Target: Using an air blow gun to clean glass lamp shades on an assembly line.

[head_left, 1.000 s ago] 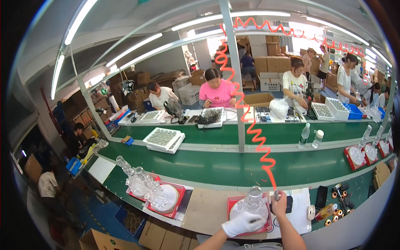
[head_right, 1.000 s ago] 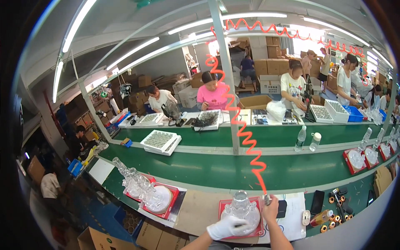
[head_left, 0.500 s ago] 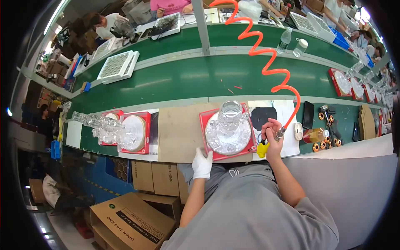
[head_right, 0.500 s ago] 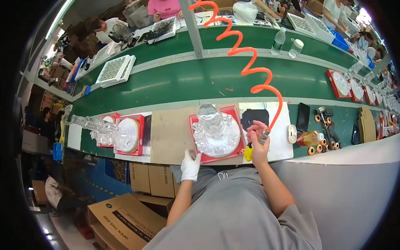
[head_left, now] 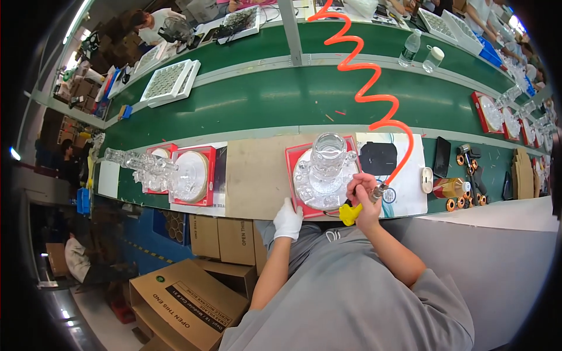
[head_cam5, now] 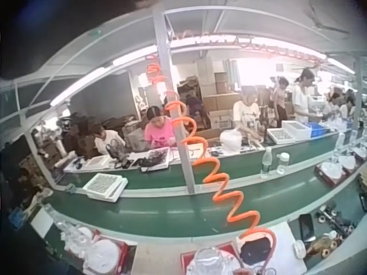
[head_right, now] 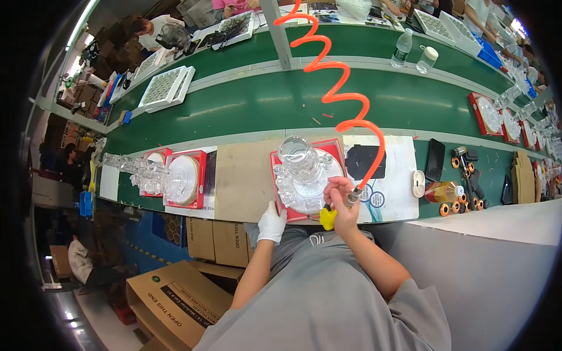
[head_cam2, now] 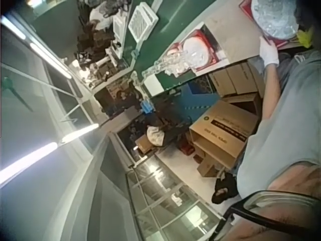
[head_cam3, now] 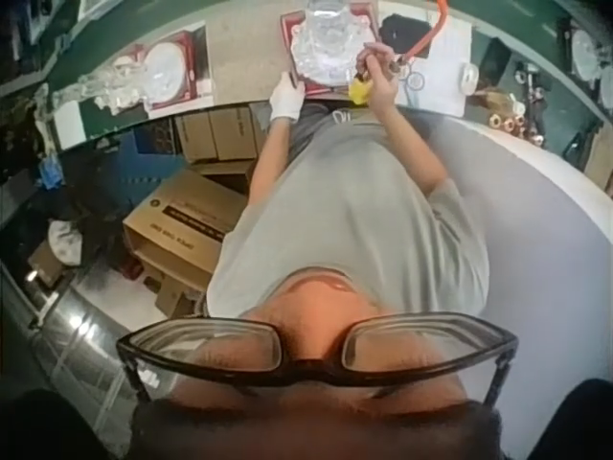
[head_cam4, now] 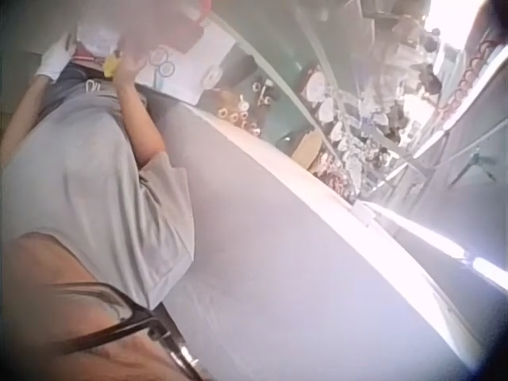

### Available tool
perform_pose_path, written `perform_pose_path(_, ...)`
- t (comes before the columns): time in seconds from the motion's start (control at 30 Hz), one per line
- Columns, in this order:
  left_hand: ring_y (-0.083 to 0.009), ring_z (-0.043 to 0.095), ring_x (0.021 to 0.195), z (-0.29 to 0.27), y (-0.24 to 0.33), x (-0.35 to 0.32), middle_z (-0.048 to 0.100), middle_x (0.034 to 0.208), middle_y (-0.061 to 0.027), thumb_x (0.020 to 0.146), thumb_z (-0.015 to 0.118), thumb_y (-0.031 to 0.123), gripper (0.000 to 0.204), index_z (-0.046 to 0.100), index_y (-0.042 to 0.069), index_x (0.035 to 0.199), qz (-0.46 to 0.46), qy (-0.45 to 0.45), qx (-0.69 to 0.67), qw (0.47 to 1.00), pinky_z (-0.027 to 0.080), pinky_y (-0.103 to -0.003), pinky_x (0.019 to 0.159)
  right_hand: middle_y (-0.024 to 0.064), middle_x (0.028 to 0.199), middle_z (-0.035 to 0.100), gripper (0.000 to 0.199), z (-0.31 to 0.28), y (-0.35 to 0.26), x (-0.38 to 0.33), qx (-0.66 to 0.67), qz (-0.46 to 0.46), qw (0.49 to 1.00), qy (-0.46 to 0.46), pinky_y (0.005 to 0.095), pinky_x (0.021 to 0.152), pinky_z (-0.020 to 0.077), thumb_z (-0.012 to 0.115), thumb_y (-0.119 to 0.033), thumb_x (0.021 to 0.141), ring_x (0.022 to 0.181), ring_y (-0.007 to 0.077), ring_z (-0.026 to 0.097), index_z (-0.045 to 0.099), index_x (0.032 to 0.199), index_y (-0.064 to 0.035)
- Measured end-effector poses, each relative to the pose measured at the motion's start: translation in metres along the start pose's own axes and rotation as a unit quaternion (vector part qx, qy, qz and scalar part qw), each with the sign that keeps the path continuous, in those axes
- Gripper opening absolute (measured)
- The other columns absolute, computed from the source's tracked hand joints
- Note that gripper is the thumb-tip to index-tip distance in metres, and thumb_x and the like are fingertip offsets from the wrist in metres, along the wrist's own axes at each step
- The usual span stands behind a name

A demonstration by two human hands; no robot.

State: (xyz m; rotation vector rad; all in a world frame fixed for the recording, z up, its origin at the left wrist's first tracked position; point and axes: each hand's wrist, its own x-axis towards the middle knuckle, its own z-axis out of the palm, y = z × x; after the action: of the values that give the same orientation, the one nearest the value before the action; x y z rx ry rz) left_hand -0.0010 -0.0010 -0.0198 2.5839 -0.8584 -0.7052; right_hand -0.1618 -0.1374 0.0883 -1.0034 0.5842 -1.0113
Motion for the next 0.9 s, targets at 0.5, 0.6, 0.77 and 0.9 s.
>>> perform_pose_path(0.5,-0.0402,0.061,0.089,-0.019,-0.026,-0.016,0.062,0.096,-0.0201,0.086,0.056,0.030,0.032,0.051,0.007,0.107,0.063,0.024,0.026,0.997,0.048,-0.051,0.075,0.0051,0.081,0.053,0.014,-0.056,-0.026,0.076,-0.035,-0.127,0.989,0.069,0.0242,0.062,0.0387,0.050,-0.011,0.093,0.071,0.0109,0.048,0.055,0.100,0.0005)
perform_pose_path(0.6,-0.0353,0.061,0.084,-0.027,-0.017,-0.029,0.062,0.088,-0.0148,0.084,0.061,0.026,0.030,0.058,0.008,0.107,0.109,0.149,0.009,0.983,0.049,-0.046,0.073,0.0022,0.075,0.055,0.011,-0.053,-0.001,0.113,-0.037,-0.125,0.990,0.060,0.0226,0.061,0.0370,0.054,-0.010,0.091,0.067,0.0084,0.047,0.058,0.095,-0.0006)
perform_pose_path(0.77,-0.0291,0.060,0.077,-0.036,-0.003,-0.058,0.061,0.083,-0.0120,0.081,0.065,0.021,0.019,0.062,0.008,0.095,0.341,0.184,-0.005,0.922,0.048,-0.041,0.069,0.0017,0.070,0.051,0.014,-0.011,0.010,0.154,-0.002,-0.137,0.990,0.041,0.0240,0.057,0.0341,0.052,-0.014,0.093,0.064,0.0095,0.045,0.057,0.091,-0.0015)
perform_pose_path(0.9,-0.0275,0.059,0.079,-0.014,0.004,-0.060,0.060,0.082,-0.0105,0.079,0.065,0.022,0.021,0.061,0.008,0.094,0.372,0.135,-0.016,0.918,0.048,-0.040,0.070,0.0047,0.070,0.052,0.014,0.024,0.031,0.169,0.102,-0.067,0.992,-0.012,0.0232,0.053,0.0343,0.052,-0.013,0.092,0.059,0.0110,0.046,0.057,0.092,-0.0004)
